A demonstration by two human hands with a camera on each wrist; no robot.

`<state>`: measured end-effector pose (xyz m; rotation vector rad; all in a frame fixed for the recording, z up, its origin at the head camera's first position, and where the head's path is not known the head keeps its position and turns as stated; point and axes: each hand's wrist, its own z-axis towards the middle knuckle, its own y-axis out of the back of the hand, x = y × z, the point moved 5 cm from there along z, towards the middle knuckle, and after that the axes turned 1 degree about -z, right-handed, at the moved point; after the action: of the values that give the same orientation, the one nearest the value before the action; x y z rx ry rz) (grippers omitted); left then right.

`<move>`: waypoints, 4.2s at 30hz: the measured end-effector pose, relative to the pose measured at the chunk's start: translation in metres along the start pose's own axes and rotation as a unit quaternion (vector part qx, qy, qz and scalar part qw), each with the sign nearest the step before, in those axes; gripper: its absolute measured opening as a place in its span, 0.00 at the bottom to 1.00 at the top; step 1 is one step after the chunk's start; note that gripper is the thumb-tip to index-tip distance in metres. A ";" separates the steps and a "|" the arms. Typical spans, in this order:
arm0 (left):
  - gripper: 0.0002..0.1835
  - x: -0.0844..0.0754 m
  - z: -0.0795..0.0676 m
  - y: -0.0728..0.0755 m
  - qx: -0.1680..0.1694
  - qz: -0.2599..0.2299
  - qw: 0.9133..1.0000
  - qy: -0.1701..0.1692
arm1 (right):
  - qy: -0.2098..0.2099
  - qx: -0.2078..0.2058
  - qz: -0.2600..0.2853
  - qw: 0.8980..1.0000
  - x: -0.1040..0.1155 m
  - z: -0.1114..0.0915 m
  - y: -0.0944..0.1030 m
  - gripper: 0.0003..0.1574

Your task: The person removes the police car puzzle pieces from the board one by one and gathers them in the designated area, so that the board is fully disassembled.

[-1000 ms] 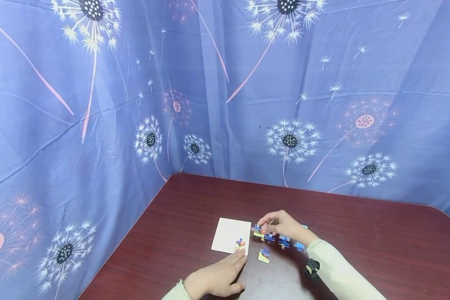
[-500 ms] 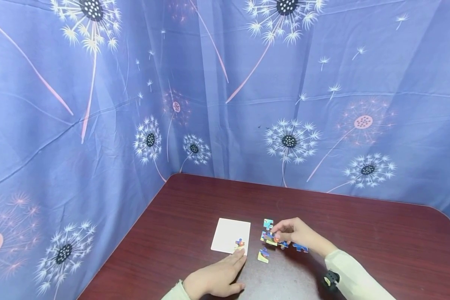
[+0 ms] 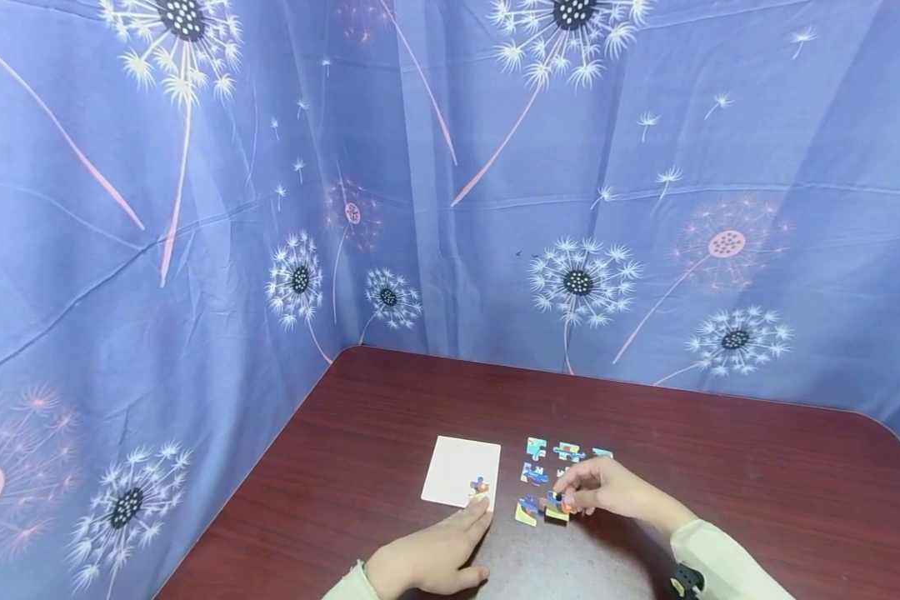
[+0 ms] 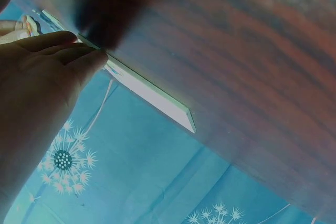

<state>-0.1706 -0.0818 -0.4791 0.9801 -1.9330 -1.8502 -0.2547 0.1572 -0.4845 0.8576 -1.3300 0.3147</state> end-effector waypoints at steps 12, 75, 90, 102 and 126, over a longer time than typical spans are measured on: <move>0.36 -0.001 -0.002 0.002 -0.007 0.001 1.000 -0.003 | 0.009 0.020 0.009 1.000 -0.007 -0.005 -0.007 0.11; 0.37 0.006 -0.002 -0.002 -0.002 -0.004 1.000 -0.018 | 0.006 -0.010 -0.035 0.999 -0.002 -0.008 -0.009 0.11; 0.32 0.027 -0.003 0.014 -0.109 0.007 0.994 -0.020 | 0.012 -0.089 -0.105 0.990 0.016 0.004 -0.002 0.13; 0.35 0.066 -0.006 0.031 -0.165 -0.015 0.985 0.052 | 0.056 -0.141 -0.118 0.981 0.027 0.021 -0.016 0.15; 0.38 0.121 0.000 0.025 -0.074 -0.110 0.989 0.063 | 0.035 -0.119 -0.072 0.990 0.037 0.075 -0.069 0.23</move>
<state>-0.2650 -0.1613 -0.4844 1.2719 -1.6451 -1.9632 -0.2541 0.0489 -0.4752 0.7306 -1.2045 0.0698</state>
